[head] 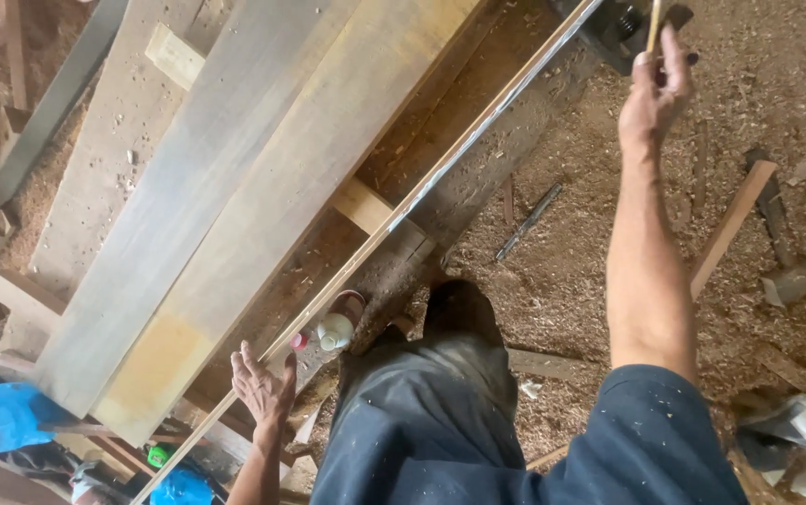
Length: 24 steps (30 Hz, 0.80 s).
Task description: Applying wood glue to thin wooden strips and aligning larger boards in a woodworking shop.
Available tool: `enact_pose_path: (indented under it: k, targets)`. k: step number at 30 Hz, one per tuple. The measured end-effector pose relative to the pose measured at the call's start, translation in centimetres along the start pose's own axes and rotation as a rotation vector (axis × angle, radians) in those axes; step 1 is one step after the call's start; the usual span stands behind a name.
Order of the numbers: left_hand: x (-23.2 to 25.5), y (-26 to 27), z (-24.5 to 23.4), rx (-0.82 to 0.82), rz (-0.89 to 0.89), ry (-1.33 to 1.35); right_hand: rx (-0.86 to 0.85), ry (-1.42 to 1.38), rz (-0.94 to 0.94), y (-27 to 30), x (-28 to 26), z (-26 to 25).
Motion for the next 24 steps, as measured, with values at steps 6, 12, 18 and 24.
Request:
enact_pose_path:
  k: [6,12,18,24]
  targets:
    - [-0.6,-0.4,0.2,-0.013,-0.032,-0.017,0.107,0.256,-0.157,3.2,2.3,4.5]
    - [0.1,0.0,0.0,0.011,-0.014,0.007,0.078,0.171,-0.318,8.1,0.9,0.8]
    - [0.0,-0.2,0.2,0.013,-0.033,0.022,-0.040,0.358,-0.505,6.2,-2.7,-2.6]
    - [0.2,-0.2,0.1,0.043,-0.027,0.019,-0.118,0.515,-0.321,0.7,-3.4,-5.7]
Point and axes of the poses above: each hand's wrist, its own y-axis away from the middle knuckle, its own z-axis out of the palm, x = y × z, the point moved 6 cm from there along -y, towards the middle knuckle, and after that the axes turned 12 degrees about -x, right-handed, at the moved point
